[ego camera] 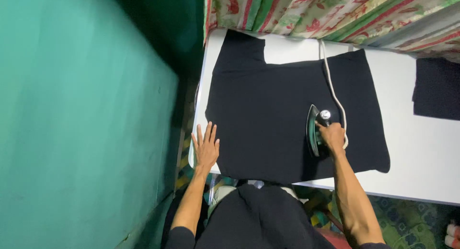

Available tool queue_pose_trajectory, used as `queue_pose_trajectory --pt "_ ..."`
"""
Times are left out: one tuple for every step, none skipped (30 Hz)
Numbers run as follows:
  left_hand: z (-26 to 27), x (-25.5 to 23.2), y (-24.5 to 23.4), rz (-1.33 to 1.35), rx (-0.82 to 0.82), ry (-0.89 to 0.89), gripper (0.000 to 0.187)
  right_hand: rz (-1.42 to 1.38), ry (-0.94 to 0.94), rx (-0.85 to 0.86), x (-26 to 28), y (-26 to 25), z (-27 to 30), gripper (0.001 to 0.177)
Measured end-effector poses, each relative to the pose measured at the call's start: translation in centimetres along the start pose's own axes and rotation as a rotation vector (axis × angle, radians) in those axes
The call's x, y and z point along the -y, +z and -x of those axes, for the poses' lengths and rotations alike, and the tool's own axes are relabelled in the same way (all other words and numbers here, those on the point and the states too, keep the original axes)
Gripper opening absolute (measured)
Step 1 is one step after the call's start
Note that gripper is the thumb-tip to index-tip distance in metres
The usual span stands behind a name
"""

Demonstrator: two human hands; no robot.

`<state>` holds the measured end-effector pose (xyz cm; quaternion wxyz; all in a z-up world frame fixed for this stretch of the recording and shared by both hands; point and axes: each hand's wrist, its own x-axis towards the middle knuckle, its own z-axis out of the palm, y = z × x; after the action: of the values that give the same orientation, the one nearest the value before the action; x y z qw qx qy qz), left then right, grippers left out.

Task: The recorder is ironing a black t-shirt on a white table.

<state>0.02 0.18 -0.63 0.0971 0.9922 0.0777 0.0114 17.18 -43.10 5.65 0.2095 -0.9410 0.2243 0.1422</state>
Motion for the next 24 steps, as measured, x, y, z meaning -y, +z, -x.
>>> queue_pose_trajectory --pt "-0.3 -0.1 -0.3 0.001 -0.003 0.003 0.057 -0.002 0.000 -0.004 1.2 -0.1 0.5 0.055" --pt "-0.7 -0.3 -0.5 -0.007 -0.024 0.014 0.056 0.045 0.009 -0.004 2.4 -0.1 0.9 0.052" --pt "-0.4 -0.4 -0.7 -0.016 -0.036 0.017 0.055 0.097 0.017 0.005 3.2 0.1 1.6 0.050" --pt "-0.7 -0.8 -0.7 -0.017 -0.031 0.013 0.055 0.101 0.017 0.011 4.8 0.8 3.0 0.050" --pt "-1.1 -1.0 -0.8 0.031 -0.064 0.016 0.050 0.126 -0.002 0.057 6.5 1.7 4.5 0.053" --pt "-1.7 -1.3 -0.8 0.080 -0.096 0.019 0.045 0.151 -0.020 0.104 8.1 2.5 5.9 0.056" --pt "-1.9 -1.8 -1.2 0.080 -0.095 0.025 0.045 0.148 -0.015 0.102 10.2 2.9 8.2 0.056" --pt "-2.1 -2.5 -1.5 0.151 -0.130 0.008 0.044 0.130 -0.059 0.186 12.4 3.3 10.4 0.056" --pt "-2.6 -3.2 -1.8 0.224 -0.165 -0.005 0.043 0.109 -0.100 0.266 14.6 3.6 12.4 0.056" --pt "-2.9 -3.6 -2.0 0.225 -0.163 0.006 0.043 0.103 -0.092 0.262 15.9 4.1 13.7 0.056" --pt "-3.0 -4.2 -2.2 0.193 -0.103 -0.008 0.047 0.148 -0.226 0.351 17.2 4.6 15.0 0.049" --pt "-3.1 -4.6 -2.4 0.159 -0.043 -0.021 0.052 0.193 -0.362 0.440 18.5 5.2 16.3 0.042" --pt "-3.1 -4.6 -2.0 0.159 -0.040 -0.010 0.052 0.187 -0.352 0.437 18.0 6.4 16.1 0.042" --pt "-3.0 -4.5 -1.5 0.116 -0.024 -0.026 0.055 0.222 -0.427 0.449 17.5 7.7 15.9 0.040" --pt "-2.9 -4.4 -1.1 0.073 -0.008 -0.046 0.059 0.259 -0.503 0.462 17.0 9.0 15.7 0.039" --pt "-3.0 -4.2 -0.9 0.072 -0.004 -0.038 0.059 0.255 -0.496 0.461 17.1 7.9 15.2 0.039" --pt "-3.0 -4.1 -0.8 0.020 0.003 -0.045 0.061 0.269 -0.462 0.447 17.2 6.8 14.8 0.041" --pt "-3.0 -4.0 -0.6 -0.031 0.009 -0.051 0.063 0.284 -0.428 0.433 17.2 5.7 14.4 0.043" --pt "-2.9 -4.1 -0.7 -0.029 0.013 -0.057 0.063 0.289 -0.430 0.437 16.5 4.4 13.2 0.043" --pt "-2.8 -4.1 -0.7 -0.014 0.019 -0.056 0.064 0.268 -0.287 0.415 15.7 3.2 12.0 0.051" --pt "-2.9 -3.9 -0.9 -0.003 0.024 -0.051 0.066 0.241 -0.143 0.390 15.2 2.1 10.8 0.059" --pt "-2.9 -3.8 -0.8 -0.005 0.026 -0.054 0.066 0.240 -0.145 0.394 11.3 3.6 7.4 0.059" --pt "-3.0 -3.6 -0.6 -0.008 0.050 -0.055 0.066 0.194 -0.123 0.283 7.8 5.0 4.1 0.052" --pt "-3.1 -3.5 -0.5 -0.011 0.073 -0.056 0.066 0.147 -0.101 0.172 5.1 6.3 0.6 0.045"
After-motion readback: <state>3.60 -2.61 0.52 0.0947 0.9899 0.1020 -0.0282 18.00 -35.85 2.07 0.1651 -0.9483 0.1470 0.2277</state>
